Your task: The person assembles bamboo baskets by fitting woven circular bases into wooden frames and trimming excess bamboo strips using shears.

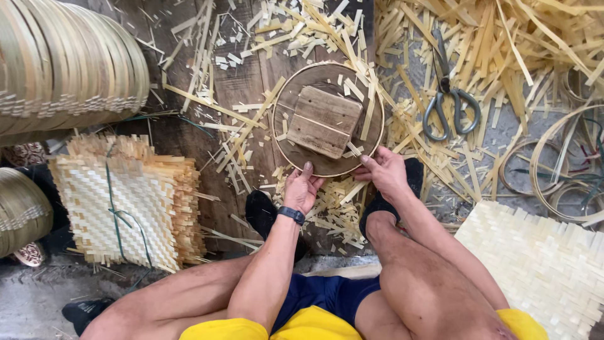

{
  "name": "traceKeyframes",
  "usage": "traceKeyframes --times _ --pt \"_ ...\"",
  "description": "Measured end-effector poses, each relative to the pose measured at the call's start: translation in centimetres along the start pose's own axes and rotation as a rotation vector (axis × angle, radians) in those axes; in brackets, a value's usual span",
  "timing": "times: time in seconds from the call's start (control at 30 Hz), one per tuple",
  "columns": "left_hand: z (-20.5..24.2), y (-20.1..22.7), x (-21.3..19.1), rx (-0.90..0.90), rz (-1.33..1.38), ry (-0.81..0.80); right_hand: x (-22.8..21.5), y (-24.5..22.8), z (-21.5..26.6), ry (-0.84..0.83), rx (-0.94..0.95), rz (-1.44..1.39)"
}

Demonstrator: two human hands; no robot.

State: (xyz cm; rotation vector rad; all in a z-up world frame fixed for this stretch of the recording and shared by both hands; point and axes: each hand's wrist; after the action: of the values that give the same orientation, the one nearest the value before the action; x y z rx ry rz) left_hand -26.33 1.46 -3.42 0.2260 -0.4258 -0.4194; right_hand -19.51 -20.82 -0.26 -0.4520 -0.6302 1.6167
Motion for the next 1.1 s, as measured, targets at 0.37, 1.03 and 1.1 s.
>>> traceKeyframes --times 0.37,1.03,1.1 --pt "2.7 5.8 3.3 0.18 -0.435 0.059 -1.8 -4.1 0.6 0.117 -0.14 0.486" --pt "6.6 8.9 17.9 1.189 -1.092 -0.504 2.3 -13.6 1.7 -0.002 -0.205 -0.11" --pt "6.9 8.7 18.4 1.153 -1.105 -0.49 1.9 -14.0 2.2 -0.015 -0.151 -0.137"
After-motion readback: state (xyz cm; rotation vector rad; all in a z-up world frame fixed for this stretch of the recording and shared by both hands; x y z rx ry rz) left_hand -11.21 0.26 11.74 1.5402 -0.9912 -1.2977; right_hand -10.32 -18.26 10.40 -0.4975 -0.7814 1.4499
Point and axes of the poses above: each hand's wrist, its own z-axis away from the middle knuckle, its own x-axis out of the palm, y = z × x, and after that the axes turned 15 degrees about z, right-handed
